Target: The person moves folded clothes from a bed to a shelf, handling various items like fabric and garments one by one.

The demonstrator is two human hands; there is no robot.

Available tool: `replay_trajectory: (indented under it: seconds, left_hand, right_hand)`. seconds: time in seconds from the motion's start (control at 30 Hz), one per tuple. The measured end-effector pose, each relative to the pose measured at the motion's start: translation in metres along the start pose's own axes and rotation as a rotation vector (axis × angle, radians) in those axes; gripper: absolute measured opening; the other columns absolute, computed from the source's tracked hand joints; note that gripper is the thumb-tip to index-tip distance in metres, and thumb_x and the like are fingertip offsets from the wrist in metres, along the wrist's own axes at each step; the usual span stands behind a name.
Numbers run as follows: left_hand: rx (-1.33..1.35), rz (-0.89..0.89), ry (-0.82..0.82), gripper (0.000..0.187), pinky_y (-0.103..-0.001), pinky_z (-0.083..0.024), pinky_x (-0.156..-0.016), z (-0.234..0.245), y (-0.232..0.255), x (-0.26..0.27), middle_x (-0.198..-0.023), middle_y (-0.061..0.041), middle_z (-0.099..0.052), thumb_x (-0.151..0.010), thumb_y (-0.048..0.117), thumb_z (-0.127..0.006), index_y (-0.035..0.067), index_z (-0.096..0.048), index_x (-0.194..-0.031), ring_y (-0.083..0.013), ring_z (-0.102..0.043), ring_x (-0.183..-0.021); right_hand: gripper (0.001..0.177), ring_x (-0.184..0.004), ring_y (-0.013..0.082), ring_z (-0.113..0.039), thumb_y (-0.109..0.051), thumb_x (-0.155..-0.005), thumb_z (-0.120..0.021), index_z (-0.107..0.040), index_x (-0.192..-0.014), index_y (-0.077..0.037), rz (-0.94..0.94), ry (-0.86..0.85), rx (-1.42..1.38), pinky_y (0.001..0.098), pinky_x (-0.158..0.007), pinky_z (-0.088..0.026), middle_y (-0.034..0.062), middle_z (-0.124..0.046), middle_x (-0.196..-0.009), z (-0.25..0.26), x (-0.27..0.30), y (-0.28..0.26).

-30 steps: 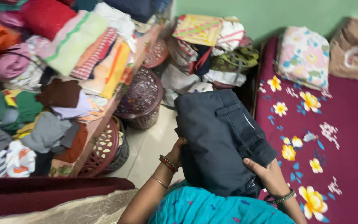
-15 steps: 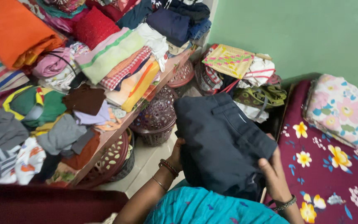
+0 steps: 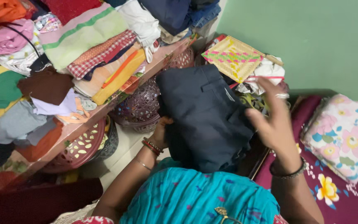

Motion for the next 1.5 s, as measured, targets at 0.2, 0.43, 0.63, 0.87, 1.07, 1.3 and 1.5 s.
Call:
replay_trajectory:
  seconds: [0.2,0.43,0.63,0.87,1.07,1.3,1.5]
  left_hand:
    - [-0.023,-0.015,0.058,0.049,-0.049,-0.048,-0.108,0.009,0.034,-0.034,-0.124,-0.019,-0.070,-0.094,0.031,-0.054,-0.001,-0.065,-0.130,-0.0327,-0.066,-0.112]
    - [-0.792,-0.372,0.019,0.033,-0.033,-0.045,-0.110,0.096,0.103,-0.113,-0.120,-0.005,-0.070,-0.105,0.026,-0.044,0.003,-0.066,-0.115,-0.0148,-0.062,-0.115]
    - [-0.632,-0.274,0.159,0.026,-0.032,-0.046,-0.104,0.138,0.182,-0.136,-0.106,-0.002,-0.067,-0.105,0.025,-0.055,0.003,-0.068,-0.102,-0.0146,-0.059,-0.106]
    - [-0.063,-0.196,0.241,0.047,-0.042,-0.048,-0.107,0.078,0.238,-0.086,-0.121,-0.012,-0.071,-0.084,0.030,-0.061,0.003,-0.065,-0.123,-0.0266,-0.065,-0.112]
    - [-0.065,-0.331,0.146,0.070,-0.047,-0.044,-0.112,0.066,0.259,-0.075,-0.141,-0.015,-0.060,-0.090,0.044,-0.064,0.003,-0.049,-0.145,-0.0307,-0.059,-0.126]
    - [-0.343,-0.448,-0.208,0.086,-0.044,-0.039,-0.123,0.039,0.270,-0.083,-0.154,-0.011,-0.054,-0.090,0.047,-0.072,0.001,-0.042,-0.156,-0.0274,-0.051,-0.141]
    - [-0.889,-0.419,0.067,0.073,-0.041,-0.043,-0.116,-0.001,0.276,-0.088,-0.142,-0.012,-0.059,-0.085,0.018,-0.072,-0.003,-0.046,-0.149,-0.0236,-0.057,-0.131]
  right_hand:
    - [0.104,-0.137,0.0498,-0.045,-0.057,-0.075,-0.079,-0.041,-0.146,0.008,0.297,-0.273,0.260,0.0508,-0.111,-0.037,0.0367,-0.045,-0.147,-0.103,-0.054,-0.035]
    - [0.111,-0.079,0.0405,-0.072,-0.045,-0.072,-0.080,-0.028,-0.157,0.004,-0.285,-0.607,0.630,0.0470,-0.074,-0.058,0.0254,-0.075,-0.090,-0.174,-0.154,0.004]
    - [0.071,-0.089,0.0314,-0.074,-0.015,-0.073,-0.078,-0.057,-0.137,0.007,-0.167,-0.246,0.020,0.0419,-0.077,-0.057,0.0235,-0.075,-0.099,-0.200,-0.218,0.099]
    - [0.037,-0.082,0.0258,-0.069,-0.007,-0.081,-0.069,-0.069,-0.116,0.005,-0.764,-0.011,-0.521,0.0378,-0.073,-0.057,0.0136,-0.073,-0.100,-0.199,-0.254,0.201]
    - [0.029,-0.085,0.0251,-0.071,-0.002,-0.079,-0.064,-0.065,-0.108,-0.001,-0.775,0.300,-0.810,0.0360,-0.078,-0.061,0.0116,-0.072,-0.099,-0.187,-0.296,0.219]
    - [0.039,-0.095,0.0219,-0.067,0.005,-0.085,-0.063,-0.060,-0.123,0.004,-0.341,0.415,-0.874,0.0322,-0.091,-0.058,0.0116,-0.068,-0.109,-0.180,-0.352,0.238]
    - [0.051,-0.105,0.0241,-0.061,0.011,-0.086,-0.059,-0.058,-0.137,0.008,0.011,0.446,-0.543,0.0344,-0.100,-0.049,0.0130,-0.064,-0.117,-0.173,-0.399,0.233]
Point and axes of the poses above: each hand's wrist, its own x-axis away from the middle knuckle, its own z-axis out of the back of the hand, y = z × x, the point moved 3 cm from there along -x, towards the middle knuckle
